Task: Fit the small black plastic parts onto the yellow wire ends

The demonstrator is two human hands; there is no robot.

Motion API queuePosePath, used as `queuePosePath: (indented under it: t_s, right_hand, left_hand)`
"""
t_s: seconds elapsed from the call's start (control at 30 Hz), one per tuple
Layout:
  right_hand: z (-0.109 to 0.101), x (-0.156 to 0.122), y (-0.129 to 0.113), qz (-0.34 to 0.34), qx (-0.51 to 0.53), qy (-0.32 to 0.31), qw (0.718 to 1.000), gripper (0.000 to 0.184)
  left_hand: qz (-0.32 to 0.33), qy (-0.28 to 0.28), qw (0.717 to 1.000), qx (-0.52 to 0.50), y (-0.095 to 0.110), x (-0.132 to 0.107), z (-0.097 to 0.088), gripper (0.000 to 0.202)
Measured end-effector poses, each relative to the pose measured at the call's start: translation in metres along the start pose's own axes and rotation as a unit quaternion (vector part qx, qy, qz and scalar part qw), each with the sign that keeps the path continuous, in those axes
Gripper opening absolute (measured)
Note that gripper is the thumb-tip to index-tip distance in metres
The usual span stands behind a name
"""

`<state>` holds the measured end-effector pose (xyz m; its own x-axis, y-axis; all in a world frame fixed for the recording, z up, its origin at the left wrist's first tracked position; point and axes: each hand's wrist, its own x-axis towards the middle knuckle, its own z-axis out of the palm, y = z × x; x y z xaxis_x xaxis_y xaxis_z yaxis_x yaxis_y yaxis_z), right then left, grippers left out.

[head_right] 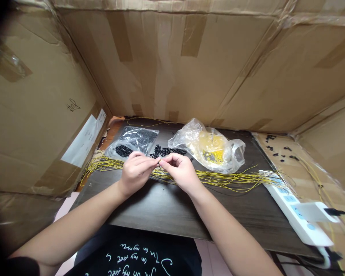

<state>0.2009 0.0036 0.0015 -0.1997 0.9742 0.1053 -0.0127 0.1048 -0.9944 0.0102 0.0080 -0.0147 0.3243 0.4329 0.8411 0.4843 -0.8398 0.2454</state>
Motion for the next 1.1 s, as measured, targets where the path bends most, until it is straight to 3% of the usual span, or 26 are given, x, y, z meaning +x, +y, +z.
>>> queuePosePath:
  t_s: [0.17,0.27,0.6,0.9,1.1]
  right_hand:
    - [-0.005,-0.001,-0.006,0.082,0.020,-0.066,0.994,0.043]
    - [-0.006,-0.001,-0.005,0.077,0.025,-0.069,0.994,0.041]
    - [-0.002,-0.005,-0.001,-0.110,-0.062,-0.004,0.992,0.015]
    - [-0.002,-0.010,-0.012,-0.271,-0.192,0.025,0.943,0.005]
    - [-0.002,-0.012,-0.015,-0.275,-0.210,0.027,0.938,0.009]
  left_hand:
    - [0.024,-0.011,0.999,0.018,0.001,0.000,-0.001,0.026]
    - [0.008,-0.017,1.000,-0.009,-0.001,0.001,-0.001,0.023]
    - [-0.060,-0.008,0.995,-0.076,-0.001,0.006,-0.005,0.011]
    - [-0.080,0.019,0.986,-0.143,0.003,0.008,-0.006,0.008]
    - [-0.133,0.010,0.972,-0.194,0.007,0.008,-0.003,0.003]
